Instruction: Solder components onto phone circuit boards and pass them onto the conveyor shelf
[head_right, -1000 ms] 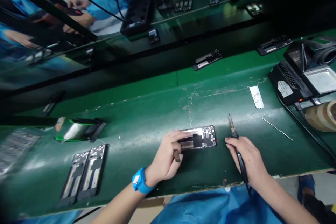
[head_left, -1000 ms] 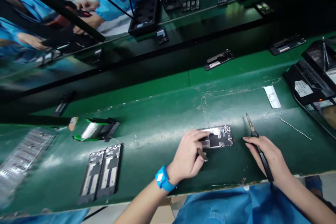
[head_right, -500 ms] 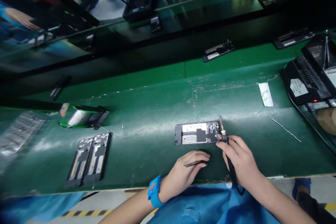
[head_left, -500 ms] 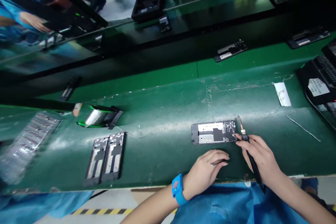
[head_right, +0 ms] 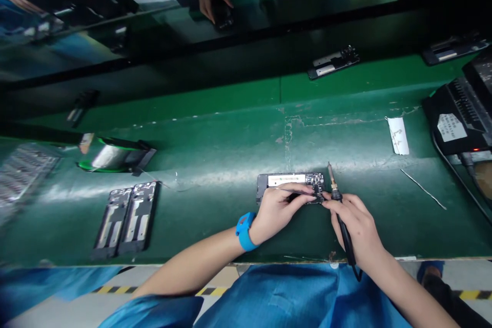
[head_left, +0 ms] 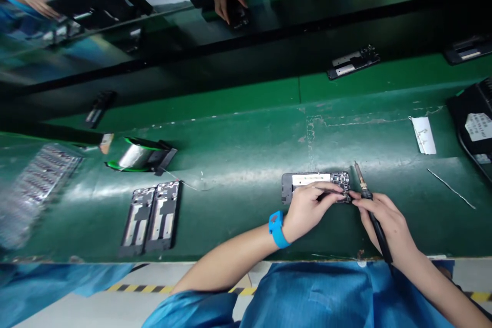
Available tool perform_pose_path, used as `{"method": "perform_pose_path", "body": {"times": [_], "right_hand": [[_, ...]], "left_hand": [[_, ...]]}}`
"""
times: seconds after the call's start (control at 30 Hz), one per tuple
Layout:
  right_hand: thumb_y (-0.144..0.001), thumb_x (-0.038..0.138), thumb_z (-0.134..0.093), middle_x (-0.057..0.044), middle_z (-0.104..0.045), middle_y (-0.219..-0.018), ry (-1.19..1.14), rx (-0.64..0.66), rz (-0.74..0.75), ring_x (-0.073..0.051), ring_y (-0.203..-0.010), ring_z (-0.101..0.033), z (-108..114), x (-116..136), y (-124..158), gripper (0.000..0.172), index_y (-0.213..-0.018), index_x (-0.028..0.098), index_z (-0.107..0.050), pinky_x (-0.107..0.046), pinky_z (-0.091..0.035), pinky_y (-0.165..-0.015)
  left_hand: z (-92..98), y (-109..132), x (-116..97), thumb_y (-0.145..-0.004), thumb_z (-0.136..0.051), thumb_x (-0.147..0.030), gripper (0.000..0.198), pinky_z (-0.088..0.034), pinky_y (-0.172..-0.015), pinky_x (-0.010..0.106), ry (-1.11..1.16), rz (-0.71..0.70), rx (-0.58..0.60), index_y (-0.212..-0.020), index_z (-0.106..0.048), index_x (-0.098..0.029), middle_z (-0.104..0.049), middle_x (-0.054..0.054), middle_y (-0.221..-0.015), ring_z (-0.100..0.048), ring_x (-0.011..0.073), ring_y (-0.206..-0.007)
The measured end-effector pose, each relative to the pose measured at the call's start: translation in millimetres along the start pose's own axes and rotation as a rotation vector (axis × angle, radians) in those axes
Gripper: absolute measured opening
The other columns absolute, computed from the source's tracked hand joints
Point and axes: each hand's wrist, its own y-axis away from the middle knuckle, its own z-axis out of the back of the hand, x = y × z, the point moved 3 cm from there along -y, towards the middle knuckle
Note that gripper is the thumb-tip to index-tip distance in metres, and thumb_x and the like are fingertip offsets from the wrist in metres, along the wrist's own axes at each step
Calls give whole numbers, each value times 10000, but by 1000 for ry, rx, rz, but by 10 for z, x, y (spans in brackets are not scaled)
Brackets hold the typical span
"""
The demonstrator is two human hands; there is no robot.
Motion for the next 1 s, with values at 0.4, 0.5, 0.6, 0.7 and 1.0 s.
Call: {"method": "perform_pose_path", "body": {"times": [0.4, 0.5, 0.6, 0.7, 1.0], "right_hand": [[-899, -1, -624, -71, -669, -1222, 14, 12, 0, -178, -1054, -593, 46, 59, -57, 330, -1182, 165, -589, -327, -539, -906], [-898, -1, -626, -72, -670, -1218, 17, 15, 0, -178, -1048, -595, 47, 60, -54, 334, -1182, 169, -588, -331, -541, -901], [-892, -5, -631, -77, -666, -1227, 16, 24, -1, -186, -1071, -596, 44, 56, -54, 352, -1195, 168, -583, -344, -541, -919], [-882, -13, -641, -90, -665, -1221, 18, 22, 16, -185, -1074, -596, 42, 56, -50, 369, -1204, 158, -581, -349, -537, -926], [-854, 1, -675, -116, -658, -1223, 240, 92, 150, -251, -1114, -563, -13, 96, 99, 412, -1241, 119, -595, -414, -537, -942]], "left_hand": [[3, 13, -13, -884, -723, -159, 40, -571, -858, 151, -70, -54, -48, -911, -747, -142, -744, -24, -922, -721, 80, -857], [-2, 11, -12, -887, -723, -168, 43, -575, -858, 163, -72, -53, -40, -912, -750, -147, -744, -27, -920, -722, 84, -851], [-8, 10, -1, -895, -716, -178, 49, -576, -861, 168, -68, -39, -35, -916, -753, -151, -744, -27, -931, -723, 86, -858], [-11, 10, 3, -896, -716, -173, 47, -569, -864, 153, -61, -33, -43, -913, -753, -150, -745, -29, -932, -721, 78, -860], [6, -6, -24, -912, -686, -154, 55, -573, -826, 158, -72, -13, -35, -889, -734, -141, -744, -20, -921, -724, 91, -828]]}}
